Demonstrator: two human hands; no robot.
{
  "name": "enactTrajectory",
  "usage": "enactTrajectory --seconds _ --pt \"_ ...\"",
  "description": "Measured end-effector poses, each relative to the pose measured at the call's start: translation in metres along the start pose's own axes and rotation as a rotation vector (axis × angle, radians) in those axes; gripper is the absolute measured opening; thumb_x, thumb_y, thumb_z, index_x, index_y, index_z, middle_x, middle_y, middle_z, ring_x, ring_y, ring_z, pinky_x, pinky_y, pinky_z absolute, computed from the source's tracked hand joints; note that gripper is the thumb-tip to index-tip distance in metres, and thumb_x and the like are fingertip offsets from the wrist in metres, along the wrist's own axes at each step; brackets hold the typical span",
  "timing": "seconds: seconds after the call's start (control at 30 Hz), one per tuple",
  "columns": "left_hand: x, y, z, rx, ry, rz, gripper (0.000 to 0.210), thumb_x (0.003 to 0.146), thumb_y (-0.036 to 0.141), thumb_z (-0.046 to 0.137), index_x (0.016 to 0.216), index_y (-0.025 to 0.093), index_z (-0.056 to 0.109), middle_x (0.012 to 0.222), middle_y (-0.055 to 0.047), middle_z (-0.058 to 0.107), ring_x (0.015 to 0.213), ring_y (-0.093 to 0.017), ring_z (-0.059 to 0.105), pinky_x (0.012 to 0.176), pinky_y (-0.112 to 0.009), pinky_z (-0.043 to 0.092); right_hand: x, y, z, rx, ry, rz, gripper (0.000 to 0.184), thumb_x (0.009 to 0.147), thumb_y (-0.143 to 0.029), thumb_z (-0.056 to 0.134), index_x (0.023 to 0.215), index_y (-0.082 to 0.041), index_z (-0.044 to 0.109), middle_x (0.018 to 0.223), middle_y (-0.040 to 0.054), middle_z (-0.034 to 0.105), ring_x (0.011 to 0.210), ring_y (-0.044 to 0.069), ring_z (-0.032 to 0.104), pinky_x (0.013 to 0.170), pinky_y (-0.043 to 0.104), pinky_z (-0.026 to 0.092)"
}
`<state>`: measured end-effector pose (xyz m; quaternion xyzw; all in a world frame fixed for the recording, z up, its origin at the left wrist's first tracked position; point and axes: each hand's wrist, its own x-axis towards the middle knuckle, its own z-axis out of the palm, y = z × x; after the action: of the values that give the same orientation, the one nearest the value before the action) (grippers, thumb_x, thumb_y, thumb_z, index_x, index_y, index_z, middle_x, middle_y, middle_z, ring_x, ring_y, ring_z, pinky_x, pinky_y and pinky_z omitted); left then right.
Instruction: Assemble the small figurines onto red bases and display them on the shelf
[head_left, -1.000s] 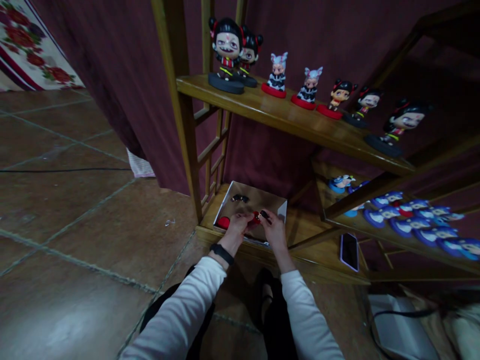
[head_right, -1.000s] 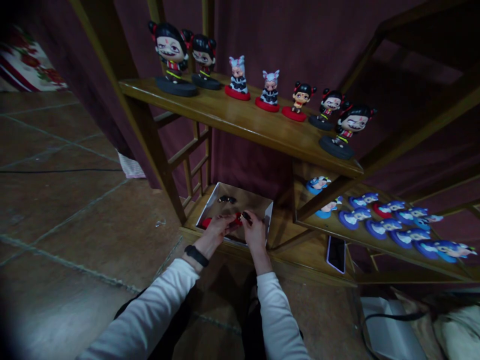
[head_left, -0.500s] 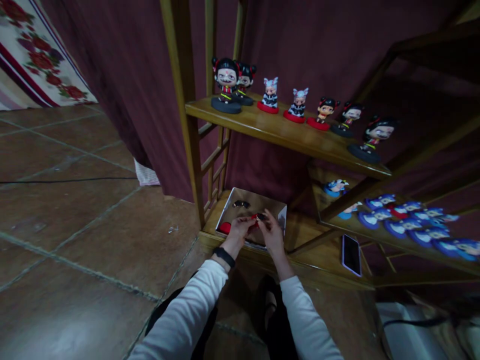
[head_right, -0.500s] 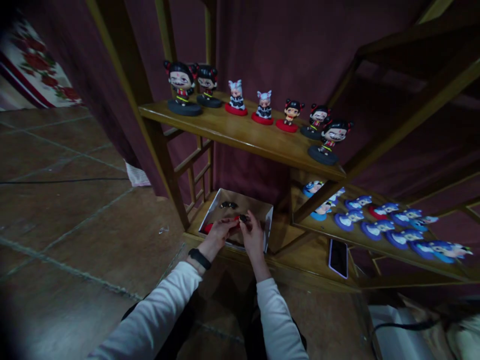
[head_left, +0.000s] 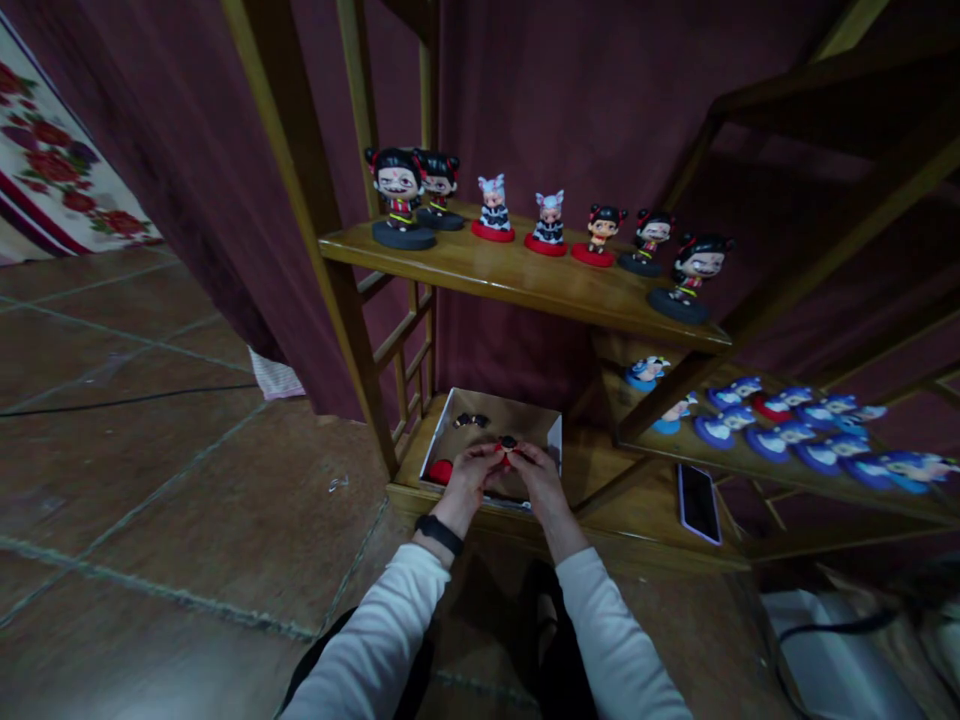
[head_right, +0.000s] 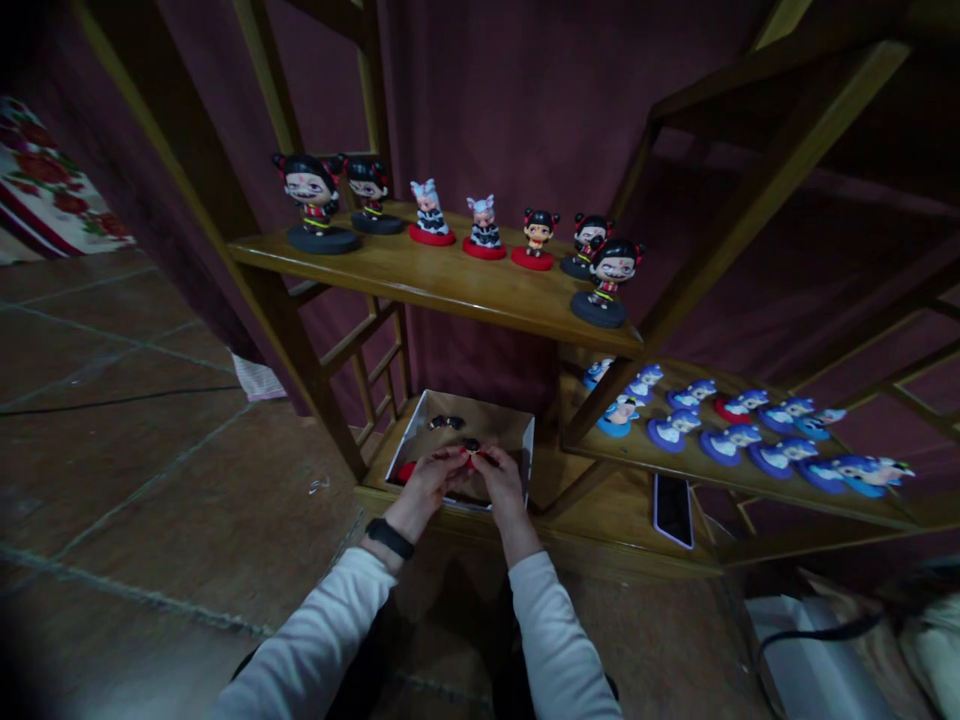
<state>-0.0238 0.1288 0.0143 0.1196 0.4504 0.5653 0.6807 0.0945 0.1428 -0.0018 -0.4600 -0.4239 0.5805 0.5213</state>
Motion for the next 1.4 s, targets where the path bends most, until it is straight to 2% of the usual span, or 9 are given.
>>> enactTrajectory --seconds 0.17,0.33,0.4,0.53,0.77,0.9,1.13,1.23,1.4 --pt "0.002 -0.006 0.0 0.023 0.026 0.06 0.025 0.052 0.015 0.08 0.069 0.01 0.063 0.062 -0.004 0.066 0.06 -0.015 0.064 0.065 -0.031 0.055 0.002 0.006 -0.002 0.006 0.001 0.036 0.028 0.058 -0.035 0.073 0.081 -0.019 0.069 0.084 0.0021 0.07 0.082 0.018 0.061 0.079 0.032 0.047" --pt "0.0 -0.011 0.001 0.022 0.135 0.091 0.028 0.05 0.014 0.08 0.067 0.012 0.058 0.058 0.0 0.063 0.061 -0.015 0.063 0.065 -0.032 0.054 -0.001 0.013 0.002 0.038 0.062 0.046 0.029 0.056 -0.035 0.075 0.08 -0.02 0.068 0.08 0.0012 0.07 0.079 0.018 0.061 0.076 0.032 0.048" --pt "-0.003 -0.011 0.003 0.043 0.113 0.099 0.027 0.052 0.015 0.079 0.069 0.013 0.058 0.061 0.0 0.063 0.061 -0.015 0.063 0.065 -0.031 0.053 -0.005 0.012 0.003 0.086 0.076 0.05 0.03 0.056 -0.035 0.075 0.081 -0.021 0.067 0.081 0.0004 0.07 0.078 0.018 0.062 0.074 0.031 0.049" --pt "-0.013 -0.012 0.005 0.145 -0.043 0.204 0.034 0.057 0.021 0.076 0.088 0.013 0.063 0.074 -0.003 0.067 0.066 -0.014 0.063 0.067 -0.03 0.052 -0.02 0.002 0.003 0.217 0.046 0.052 0.033 0.056 -0.033 0.075 0.085 -0.021 0.067 0.088 0.0015 0.07 0.082 0.019 0.063 0.074 0.031 0.05" --pt "-0.044 -0.018 -0.001 0.705 -0.268 0.568 0.028 0.068 0.018 0.066 0.095 0.016 0.067 0.091 -0.007 0.069 0.085 -0.019 0.062 0.083 -0.031 0.047 -0.057 -0.008 -0.012 0.266 0.027 0.062 0.031 0.053 -0.03 0.078 0.08 -0.02 0.066 0.084 0.0017 0.07 0.081 0.02 0.064 0.075 0.033 0.051" --pt "-0.075 -0.021 -0.004 1.111 -0.275 0.692 0.033 0.074 0.016 0.06 0.107 0.019 0.064 0.099 -0.009 0.067 0.09 -0.021 0.061 0.085 -0.031 0.045 -0.082 -0.007 -0.025 0.277 -0.028 0.088 0.028 0.057 -0.031 0.076 0.081 -0.02 0.068 0.09 0.0028 0.071 0.087 0.02 0.064 0.078 0.033 0.05" --pt "-0.131 -0.044 -0.004 1.811 -0.252 0.832 0.03 0.089 0.019 0.041 0.115 0.013 0.054 0.109 -0.017 0.058 0.093 -0.023 0.06 0.08 -0.033 0.045 -0.127 -0.005 -0.038 0.261 0.031 0.138 0.028 0.054 -0.03 0.078 0.078 -0.022 0.066 0.083 -0.0003 0.071 0.081 0.017 0.064 0.072 0.029 0.05" --pt "-0.146 -0.054 -0.007 1.953 -0.289 0.939 0.032 0.089 0.013 0.037 0.116 0.009 0.053 0.11 -0.019 0.057 0.1 -0.025 0.058 0.085 -0.036 0.043 -0.142 -0.008 -0.045 0.236 -0.022 0.148 0.032 0.054 -0.029 0.078 0.083 -0.022 0.065 0.087 -0.0005 0.07 0.082 0.016 0.063 0.073 0.028 0.05" --pt "-0.161 -0.064 -0.011 1.978 -0.287 1.031 0.036 0.088 0.011 0.037 0.121 0.008 0.05 0.11 -0.019 0.057 0.103 -0.027 0.055 0.088 -0.039 0.041 -0.157 -0.013 -0.054 0.241 -0.033 0.136 0.038 0.052 -0.022 0.077 0.088 -0.023 0.065 0.09 -0.0007 0.07 0.083 0.016 0.063 0.077 0.029 0.05"
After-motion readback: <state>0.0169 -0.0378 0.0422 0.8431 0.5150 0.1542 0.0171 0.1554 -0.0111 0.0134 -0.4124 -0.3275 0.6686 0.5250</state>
